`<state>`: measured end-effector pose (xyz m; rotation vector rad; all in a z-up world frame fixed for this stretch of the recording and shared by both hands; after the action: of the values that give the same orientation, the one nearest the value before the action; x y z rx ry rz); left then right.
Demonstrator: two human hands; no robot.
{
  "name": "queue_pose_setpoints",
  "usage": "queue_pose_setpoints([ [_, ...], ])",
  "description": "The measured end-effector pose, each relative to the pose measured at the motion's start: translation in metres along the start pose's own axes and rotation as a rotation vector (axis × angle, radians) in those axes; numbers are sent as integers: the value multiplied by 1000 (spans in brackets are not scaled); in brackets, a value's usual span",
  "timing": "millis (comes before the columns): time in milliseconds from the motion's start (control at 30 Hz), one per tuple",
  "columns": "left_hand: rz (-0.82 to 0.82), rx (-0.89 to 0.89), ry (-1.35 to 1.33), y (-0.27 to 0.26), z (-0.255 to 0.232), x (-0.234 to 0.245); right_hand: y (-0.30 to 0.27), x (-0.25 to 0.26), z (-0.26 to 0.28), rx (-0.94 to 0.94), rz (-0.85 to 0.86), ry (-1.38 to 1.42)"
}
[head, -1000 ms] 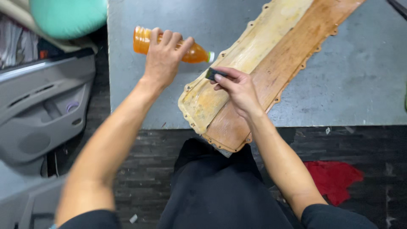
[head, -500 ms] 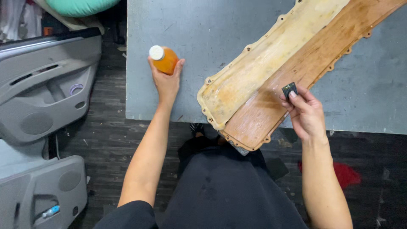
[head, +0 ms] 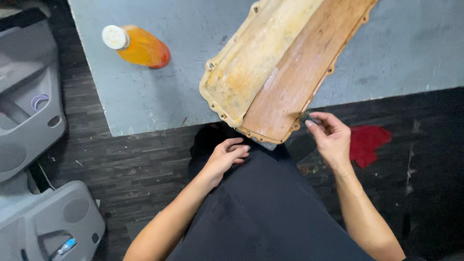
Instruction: The person applies an orange liquid from a plastic bottle onto a small black sponge and spreads it over the surface of a long, light-colored plastic panel. They then place a second panel on top and press it down, repeating the application and pressing process on different sections of the panels.
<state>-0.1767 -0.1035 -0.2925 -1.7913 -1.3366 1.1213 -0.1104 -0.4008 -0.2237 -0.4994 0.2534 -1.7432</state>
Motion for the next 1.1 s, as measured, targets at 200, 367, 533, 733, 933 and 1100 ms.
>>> queue_pose_setpoints([
  [200, 206, 35, -207, 25, -10, -13, -50, -25, 37, 378, -94, -266],
  [367, 261, 53, -207, 32, -3, -15, -79, -51, 51, 619, -151, -563],
  [533, 270, 89, -198, 37, -3, -11, -78, -56, 54, 619, -182, -588],
  [733, 299, 76, -200, 35, -2, -16, -70, -54, 60, 694, -162, -668],
  [933, 287, 76, -230, 40, 0, -19, -69, -51, 60, 682, -82, -689],
  [1100, 290, 63, -269, 38, 6, -21, -57, -51, 62, 718, -39, -731],
])
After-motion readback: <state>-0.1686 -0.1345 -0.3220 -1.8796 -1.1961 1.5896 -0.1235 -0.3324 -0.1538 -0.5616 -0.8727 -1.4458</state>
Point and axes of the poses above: each hand's wrist, its own y-axis towards the middle knuckle, its own x-axis out of the back of the hand, z = x × y, the point moved 9 cm from there along y, towards the middle knuckle, and after that the axes turned 6 degrees about y, right-handed, at the moved point
